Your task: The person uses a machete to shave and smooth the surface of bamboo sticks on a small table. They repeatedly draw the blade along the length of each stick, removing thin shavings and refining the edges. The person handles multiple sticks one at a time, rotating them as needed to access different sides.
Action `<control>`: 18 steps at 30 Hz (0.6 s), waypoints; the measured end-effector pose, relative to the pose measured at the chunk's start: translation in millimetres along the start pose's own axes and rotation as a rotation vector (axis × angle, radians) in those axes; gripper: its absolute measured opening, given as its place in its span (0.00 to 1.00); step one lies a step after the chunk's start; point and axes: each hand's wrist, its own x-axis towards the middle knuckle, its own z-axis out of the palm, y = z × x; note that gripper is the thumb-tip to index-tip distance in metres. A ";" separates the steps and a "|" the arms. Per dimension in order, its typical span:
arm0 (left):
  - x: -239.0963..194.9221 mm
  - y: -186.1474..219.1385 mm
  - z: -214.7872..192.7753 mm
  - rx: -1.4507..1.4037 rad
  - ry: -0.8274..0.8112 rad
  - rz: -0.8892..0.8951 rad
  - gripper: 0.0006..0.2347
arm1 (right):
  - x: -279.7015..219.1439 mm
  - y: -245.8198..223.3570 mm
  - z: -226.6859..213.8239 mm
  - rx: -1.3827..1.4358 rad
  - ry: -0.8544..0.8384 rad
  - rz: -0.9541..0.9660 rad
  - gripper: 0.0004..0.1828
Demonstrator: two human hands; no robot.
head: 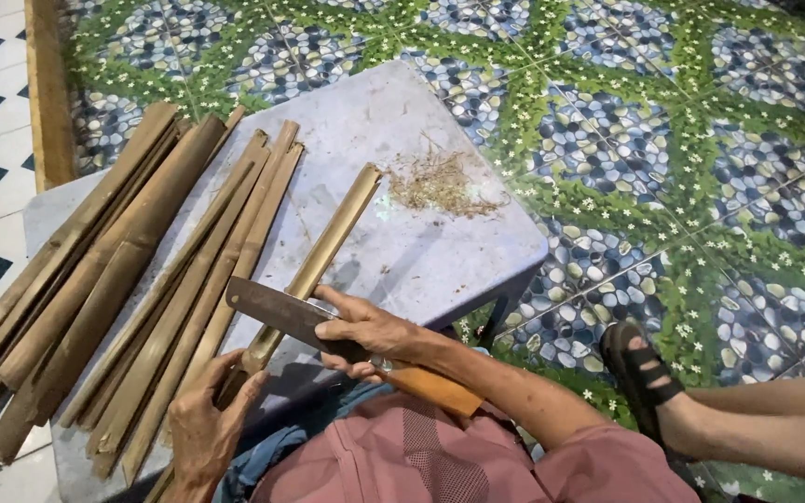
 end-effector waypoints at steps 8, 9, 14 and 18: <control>-3.4 -5.0 -10.4 0.045 -0.029 -0.053 0.17 | -16.8 -46.1 -19.4 -0.094 0.143 -0.197 0.39; -1.9 -3.5 -10.3 0.022 -0.027 -0.020 0.18 | -16.8 -44.0 -31.3 -0.029 0.091 -0.207 0.50; 0.7 -2.8 -6.1 -0.023 -0.059 -0.059 0.20 | 3.7 2.9 -8.3 0.030 -0.057 -0.074 0.38; 0.0 5.2 -11.9 -0.040 -0.049 -0.042 0.19 | 11.0 20.7 -2.1 0.005 -0.156 -0.030 0.15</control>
